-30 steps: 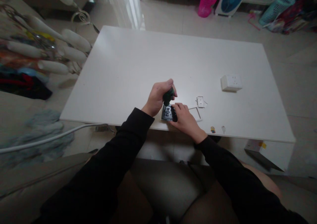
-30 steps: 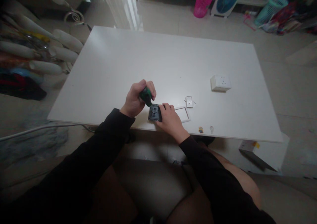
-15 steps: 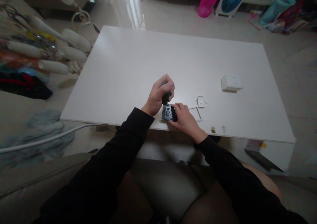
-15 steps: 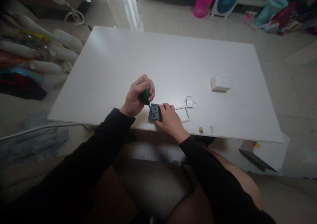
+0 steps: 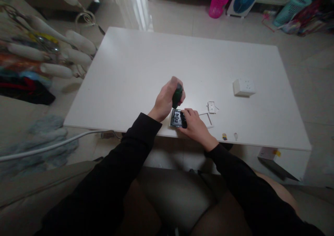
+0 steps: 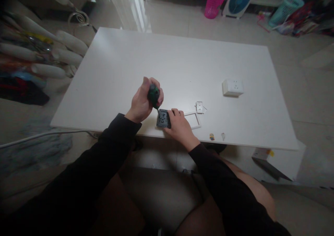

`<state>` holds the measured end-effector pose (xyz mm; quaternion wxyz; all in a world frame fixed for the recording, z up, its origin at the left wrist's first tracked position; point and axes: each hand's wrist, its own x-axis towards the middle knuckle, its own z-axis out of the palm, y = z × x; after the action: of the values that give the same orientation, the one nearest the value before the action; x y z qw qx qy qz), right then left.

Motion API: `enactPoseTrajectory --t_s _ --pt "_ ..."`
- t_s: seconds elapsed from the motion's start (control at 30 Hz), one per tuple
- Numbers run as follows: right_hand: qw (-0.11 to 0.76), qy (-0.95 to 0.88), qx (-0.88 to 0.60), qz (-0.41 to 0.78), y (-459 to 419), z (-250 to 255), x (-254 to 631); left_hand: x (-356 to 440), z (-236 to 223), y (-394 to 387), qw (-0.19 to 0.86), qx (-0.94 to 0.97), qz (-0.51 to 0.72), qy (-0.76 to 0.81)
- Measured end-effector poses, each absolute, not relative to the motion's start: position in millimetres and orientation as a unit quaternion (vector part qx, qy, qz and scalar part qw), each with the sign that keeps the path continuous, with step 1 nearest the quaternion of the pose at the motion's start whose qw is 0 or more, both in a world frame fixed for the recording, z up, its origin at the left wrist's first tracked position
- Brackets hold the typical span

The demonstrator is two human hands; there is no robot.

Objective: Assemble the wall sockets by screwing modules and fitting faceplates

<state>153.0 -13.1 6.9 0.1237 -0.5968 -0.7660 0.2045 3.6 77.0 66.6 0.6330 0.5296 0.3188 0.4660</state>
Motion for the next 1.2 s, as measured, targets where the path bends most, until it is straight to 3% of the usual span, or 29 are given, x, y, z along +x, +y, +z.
enactPoseTrajectory --t_s 1.2 --pt "0.128 -0.769 -0.589 0.213 -14 5 154 -6 68 78 0.622 0.583 0.447 0.272"
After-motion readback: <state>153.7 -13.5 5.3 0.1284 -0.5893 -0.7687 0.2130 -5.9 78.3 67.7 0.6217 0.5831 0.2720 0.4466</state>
